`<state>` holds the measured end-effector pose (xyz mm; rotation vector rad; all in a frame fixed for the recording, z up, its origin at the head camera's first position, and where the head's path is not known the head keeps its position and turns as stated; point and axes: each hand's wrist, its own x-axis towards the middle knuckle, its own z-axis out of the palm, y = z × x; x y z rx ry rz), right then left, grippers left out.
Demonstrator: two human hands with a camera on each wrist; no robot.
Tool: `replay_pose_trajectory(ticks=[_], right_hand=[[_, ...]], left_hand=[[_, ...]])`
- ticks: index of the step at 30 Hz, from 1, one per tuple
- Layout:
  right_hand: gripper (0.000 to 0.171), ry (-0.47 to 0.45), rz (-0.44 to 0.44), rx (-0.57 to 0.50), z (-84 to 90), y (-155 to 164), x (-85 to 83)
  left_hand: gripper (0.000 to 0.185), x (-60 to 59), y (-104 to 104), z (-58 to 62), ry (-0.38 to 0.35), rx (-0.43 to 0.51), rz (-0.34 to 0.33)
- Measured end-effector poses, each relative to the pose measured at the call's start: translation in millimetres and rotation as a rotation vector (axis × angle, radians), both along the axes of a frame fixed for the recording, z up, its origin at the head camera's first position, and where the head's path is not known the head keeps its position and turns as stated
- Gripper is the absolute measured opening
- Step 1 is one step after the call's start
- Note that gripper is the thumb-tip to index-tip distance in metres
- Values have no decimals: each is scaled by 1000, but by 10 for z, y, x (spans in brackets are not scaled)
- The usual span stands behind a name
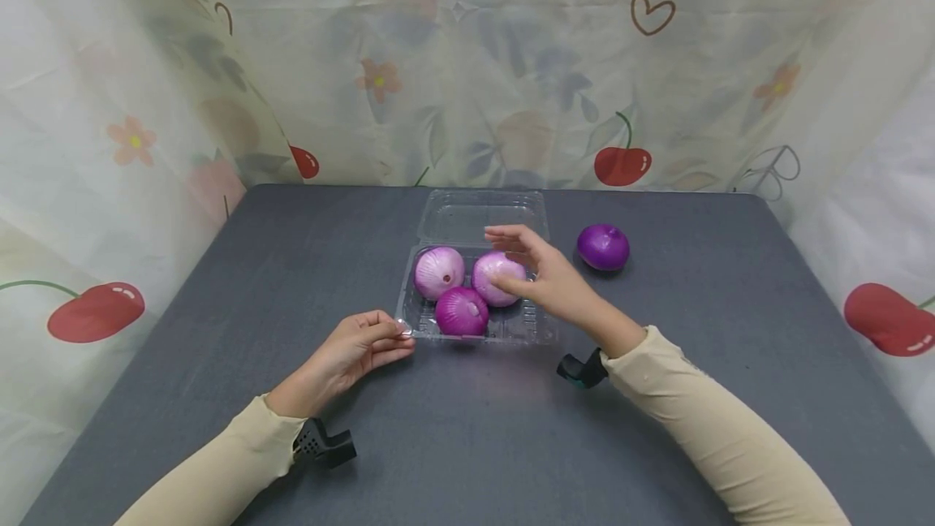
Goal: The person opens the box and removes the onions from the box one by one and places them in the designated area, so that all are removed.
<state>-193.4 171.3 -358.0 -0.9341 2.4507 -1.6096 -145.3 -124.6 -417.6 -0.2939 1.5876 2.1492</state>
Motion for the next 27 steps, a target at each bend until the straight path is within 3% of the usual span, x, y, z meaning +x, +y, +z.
replay_pose_trajectory(ticks=[5,20,27], right_hand=[[57,-55,47,63,-111,-165,54],[62,-71,122,217,-269,-359,34],[63,-3,130,342,-280,-413,40]], left_hand=[[6,-2,0,-3,-3,-9,-3],[4,-3,-3,-1,-4,-22,-9],[5,0,0,-3,-5,-24,-7]])
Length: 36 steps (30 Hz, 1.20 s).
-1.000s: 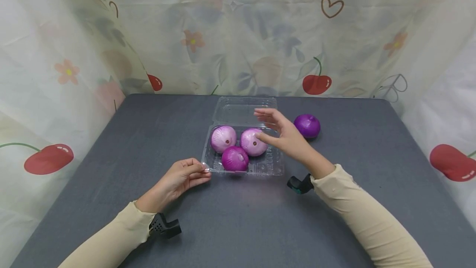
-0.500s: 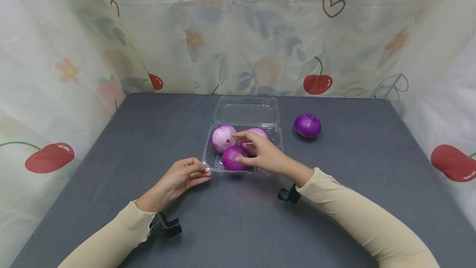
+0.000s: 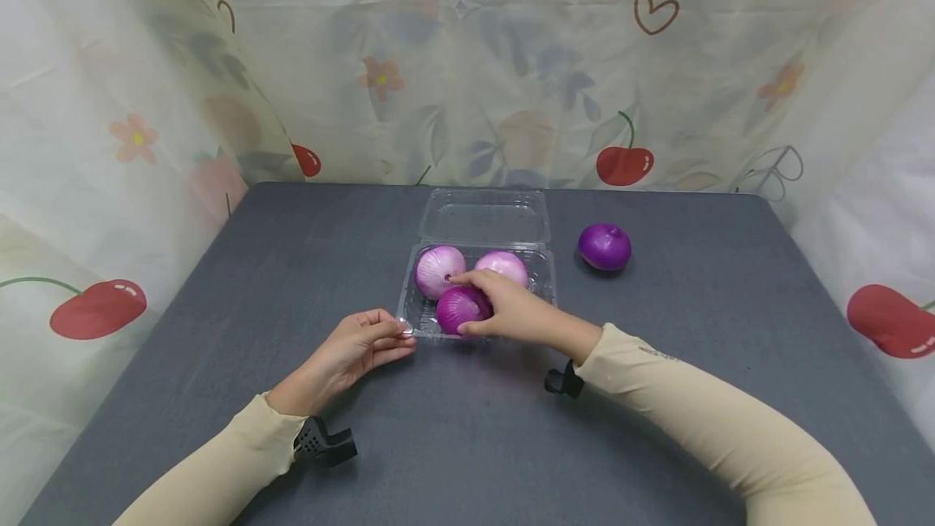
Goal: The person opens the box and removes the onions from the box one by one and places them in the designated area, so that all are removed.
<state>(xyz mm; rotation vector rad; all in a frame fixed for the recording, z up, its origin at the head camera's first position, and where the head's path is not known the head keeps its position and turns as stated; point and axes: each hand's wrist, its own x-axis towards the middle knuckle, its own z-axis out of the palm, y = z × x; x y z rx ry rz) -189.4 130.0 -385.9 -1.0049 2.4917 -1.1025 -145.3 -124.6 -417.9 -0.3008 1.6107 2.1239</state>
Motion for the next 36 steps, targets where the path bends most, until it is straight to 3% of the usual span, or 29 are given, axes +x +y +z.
replay_pose_trajectory(ticks=[6,17,30,36], right_hand=[[62,23,-3,114,31,-42,15],[60,-97,-9,197,51,-112,-38],[61,-131,-22,182,60,-87,-67],[62,-122,-40,128,148,-49,-68]], left_hand=[[5,3,3,5,0,1,-1],[4,10,-4,-8,6,-15,-5],[4,4,2,-14,9,-21,-2],[6,-1,5,-17,10,-10,0]])
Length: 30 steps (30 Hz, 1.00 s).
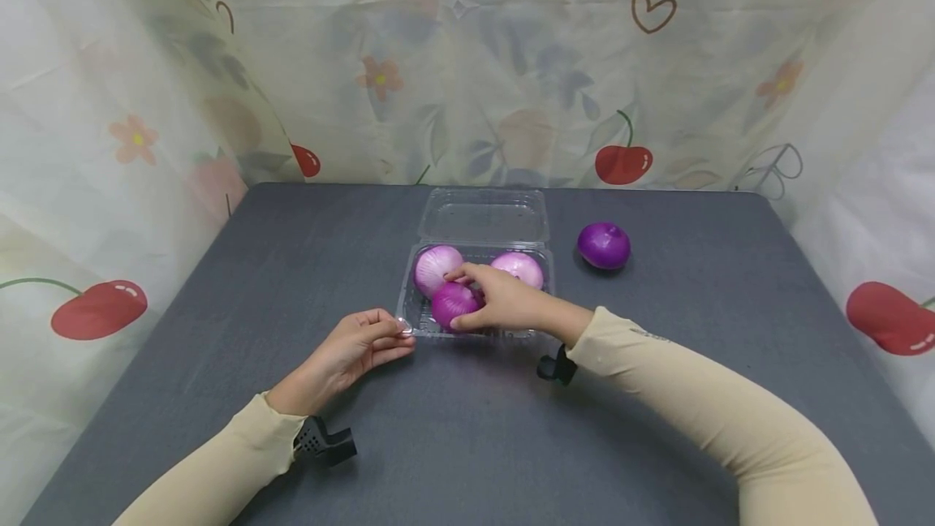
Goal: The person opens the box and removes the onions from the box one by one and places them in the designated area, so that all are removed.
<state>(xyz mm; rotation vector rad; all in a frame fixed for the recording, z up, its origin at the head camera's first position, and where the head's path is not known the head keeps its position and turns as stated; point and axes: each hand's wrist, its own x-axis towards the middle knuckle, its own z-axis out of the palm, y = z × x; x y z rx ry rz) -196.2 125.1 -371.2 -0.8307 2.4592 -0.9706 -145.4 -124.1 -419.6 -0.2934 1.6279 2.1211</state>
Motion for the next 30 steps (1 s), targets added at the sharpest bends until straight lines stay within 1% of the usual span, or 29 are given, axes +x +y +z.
replay_pose_trajectory(ticks=[4,8,10,16,19,26,30], right_hand=[[65,8,-15,-67,90,38,-10],[70,-7,-56,-125,158,103,-25],[71,-9,-81,-148,190,146,-29],[70,-62,-156,-241,302,290,-37],[69,-64,-183,-297,344,371,-38],[67,-29,-224,-465,382,556,-18],[66,21,-210,-554,371,656,-2]], left_hand=[[5,-1,0,-4,1,-5,4],[5,0,1,-4,1,-7,7],[5,4,-1,-4,3,1,8],[4,14,-9,-15,20,39,0],[3,14,-9,-19,25,55,-4],[6,15,-10,-25,35,66,-9],[5,11,-10,-20,29,62,-5]])
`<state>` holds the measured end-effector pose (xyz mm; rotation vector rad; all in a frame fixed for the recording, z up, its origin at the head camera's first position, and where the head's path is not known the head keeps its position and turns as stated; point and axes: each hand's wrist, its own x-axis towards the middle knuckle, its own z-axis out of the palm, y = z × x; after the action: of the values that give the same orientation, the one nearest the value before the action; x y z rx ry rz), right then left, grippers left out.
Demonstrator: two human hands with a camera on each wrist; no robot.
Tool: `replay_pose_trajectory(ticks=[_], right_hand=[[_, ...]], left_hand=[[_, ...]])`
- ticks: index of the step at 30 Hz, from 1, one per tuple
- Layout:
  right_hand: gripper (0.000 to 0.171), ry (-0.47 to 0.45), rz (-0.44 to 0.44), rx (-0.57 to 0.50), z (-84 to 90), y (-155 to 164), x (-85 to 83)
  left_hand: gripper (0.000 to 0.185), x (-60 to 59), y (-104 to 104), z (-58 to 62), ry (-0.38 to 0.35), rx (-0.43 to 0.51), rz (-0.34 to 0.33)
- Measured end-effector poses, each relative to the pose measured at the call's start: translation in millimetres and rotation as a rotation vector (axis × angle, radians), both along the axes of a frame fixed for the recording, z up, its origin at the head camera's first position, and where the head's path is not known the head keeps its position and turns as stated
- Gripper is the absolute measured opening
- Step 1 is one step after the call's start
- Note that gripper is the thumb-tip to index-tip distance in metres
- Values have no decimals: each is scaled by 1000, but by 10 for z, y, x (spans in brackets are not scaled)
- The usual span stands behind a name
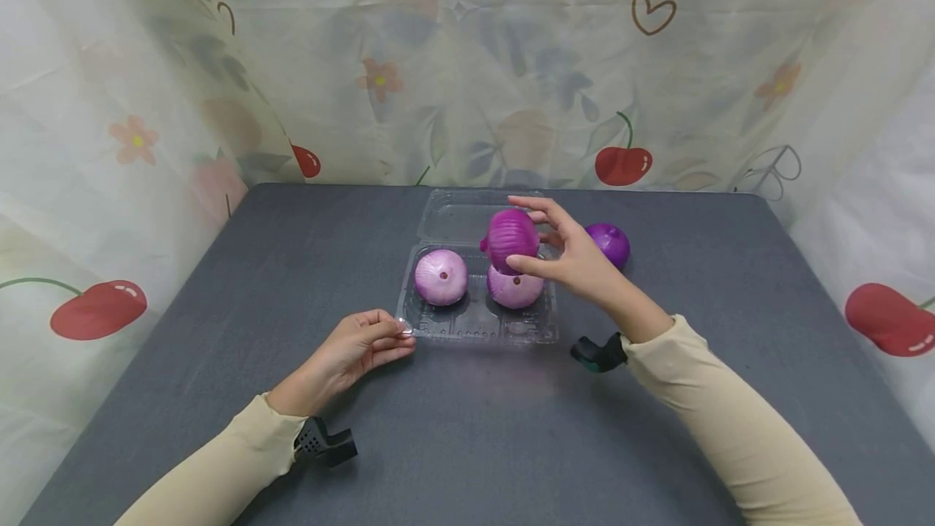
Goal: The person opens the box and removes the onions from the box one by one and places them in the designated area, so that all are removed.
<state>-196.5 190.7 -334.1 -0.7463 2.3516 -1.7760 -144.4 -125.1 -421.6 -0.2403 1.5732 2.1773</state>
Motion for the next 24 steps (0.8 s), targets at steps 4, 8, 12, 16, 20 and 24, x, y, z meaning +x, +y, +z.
replay_pose_trajectory(ticks=[4,8,12,16,20,24], right_hand=[[63,6,-1,-94,-23,82,14],[60,-31,-7,-190,-44,156,27],[64,-54,-15,-248,-67,212,37],[66,-80,-21,-296,-73,258,57],[67,-97,-33,-338,-53,310,70],[64,-71,-78,-361,-30,375,64]], left_hand=[[8,-1,0,-4,-2,1,2],[14,0,0,-11,3,5,2],[15,0,-4,-10,6,2,4],[14,3,-5,-8,1,-1,8],[14,2,0,-9,-2,0,11],[14,0,4,-4,-5,-13,15]])
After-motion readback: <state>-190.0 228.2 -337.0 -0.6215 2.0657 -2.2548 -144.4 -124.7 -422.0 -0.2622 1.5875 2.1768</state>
